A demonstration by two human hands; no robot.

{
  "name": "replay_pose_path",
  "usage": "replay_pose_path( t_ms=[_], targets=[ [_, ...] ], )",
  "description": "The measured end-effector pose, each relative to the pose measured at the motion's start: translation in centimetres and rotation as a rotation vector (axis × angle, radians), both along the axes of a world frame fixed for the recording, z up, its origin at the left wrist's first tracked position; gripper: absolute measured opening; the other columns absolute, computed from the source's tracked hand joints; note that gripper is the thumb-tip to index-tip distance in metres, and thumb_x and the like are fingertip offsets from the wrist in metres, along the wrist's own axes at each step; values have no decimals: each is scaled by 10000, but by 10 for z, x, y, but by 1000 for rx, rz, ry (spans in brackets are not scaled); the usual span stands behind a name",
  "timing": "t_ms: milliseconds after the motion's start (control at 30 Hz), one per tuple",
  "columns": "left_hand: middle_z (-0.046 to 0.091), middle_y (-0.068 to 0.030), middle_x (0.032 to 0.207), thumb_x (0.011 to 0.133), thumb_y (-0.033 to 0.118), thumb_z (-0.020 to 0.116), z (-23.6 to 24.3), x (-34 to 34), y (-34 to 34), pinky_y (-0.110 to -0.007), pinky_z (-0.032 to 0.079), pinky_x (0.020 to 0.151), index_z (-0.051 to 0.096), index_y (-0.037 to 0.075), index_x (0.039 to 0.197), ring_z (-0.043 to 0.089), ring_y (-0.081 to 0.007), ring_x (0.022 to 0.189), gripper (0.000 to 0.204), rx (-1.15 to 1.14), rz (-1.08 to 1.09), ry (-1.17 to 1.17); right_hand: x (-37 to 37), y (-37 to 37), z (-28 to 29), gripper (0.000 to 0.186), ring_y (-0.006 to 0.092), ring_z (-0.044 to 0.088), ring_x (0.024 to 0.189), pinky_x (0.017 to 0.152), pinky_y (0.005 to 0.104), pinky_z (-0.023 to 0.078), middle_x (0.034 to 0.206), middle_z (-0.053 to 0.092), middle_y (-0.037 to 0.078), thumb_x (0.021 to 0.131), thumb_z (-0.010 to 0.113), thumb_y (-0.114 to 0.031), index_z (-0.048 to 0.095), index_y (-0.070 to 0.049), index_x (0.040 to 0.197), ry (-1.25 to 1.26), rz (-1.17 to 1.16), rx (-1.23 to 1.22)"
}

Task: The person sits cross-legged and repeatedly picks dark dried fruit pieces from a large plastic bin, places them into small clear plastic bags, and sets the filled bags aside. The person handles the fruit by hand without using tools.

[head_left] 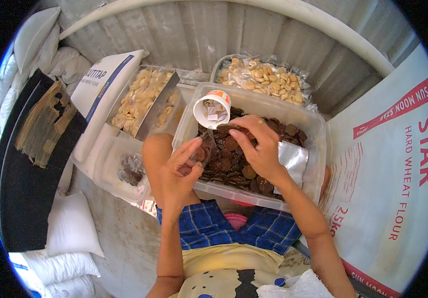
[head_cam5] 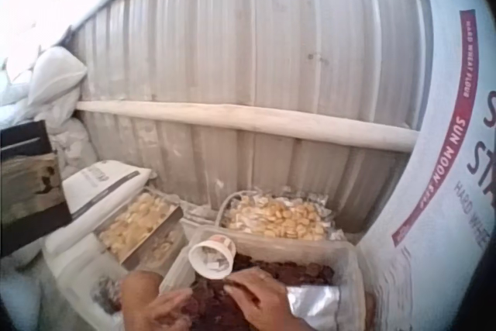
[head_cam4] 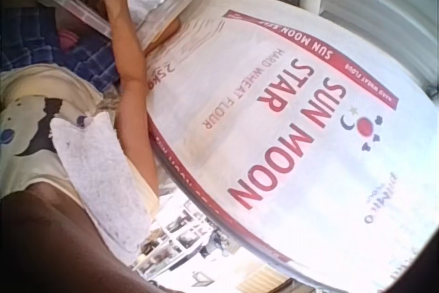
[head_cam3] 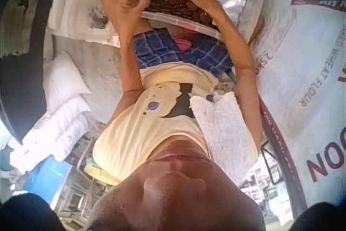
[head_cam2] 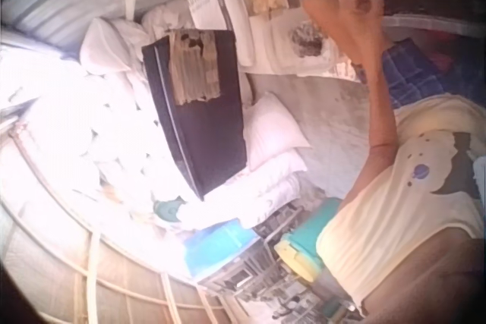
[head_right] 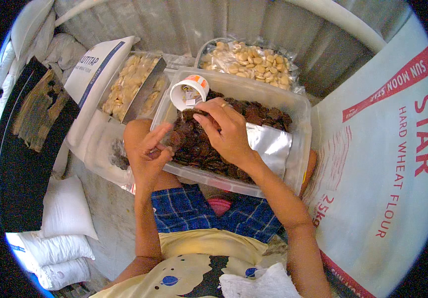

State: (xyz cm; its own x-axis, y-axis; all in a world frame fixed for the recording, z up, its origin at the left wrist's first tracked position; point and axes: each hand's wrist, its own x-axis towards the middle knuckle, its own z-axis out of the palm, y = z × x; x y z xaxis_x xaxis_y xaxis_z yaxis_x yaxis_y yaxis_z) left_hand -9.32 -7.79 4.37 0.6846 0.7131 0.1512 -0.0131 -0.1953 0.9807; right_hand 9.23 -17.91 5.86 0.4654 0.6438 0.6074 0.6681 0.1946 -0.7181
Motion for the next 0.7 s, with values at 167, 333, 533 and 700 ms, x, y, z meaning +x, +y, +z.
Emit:
replay_pose_path(
  t_ms=[167,333,533,700],
  targets=[
    [578,-68,1362,794,-131,594,5,7,-5,-180,481,687,613,55,1319,562,-33,787,558,23,-36,36,-17,-2,2,254,263,671,775,636,338,537,922,689,83,799,730,-69,678,-69,1048,-471,128,-62],
    [581,-68,1358,787,-138,592,8,2,-8,-184,485,710,614,54,1319,566,-34,784,566,-18,-15,19,-10,-5,-7,185,268,670,825,670,361,547,952,667,99,847,699,-100,669,-48,1022,-379,193,-141],
    [580,-78,1361,778,-121,605,10,-5,-9,-203,517,699,622,52,1306,571,-44,768,556,52,47,79,11,-4,-4,106,308,633,757,653,386,523,877,614,126,878,670,-121,646,-35,935,84,-20,-138],
    [591,-79,1350,767,-137,597,13,-7,-9,-193,490,727,628,49,1301,573,-40,765,566,21,66,75,17,-2,-77,157,378,623,947,788,493,525,976,594,154,835,668,-95,601,-37,965,-296,119,-668]
  ],
)
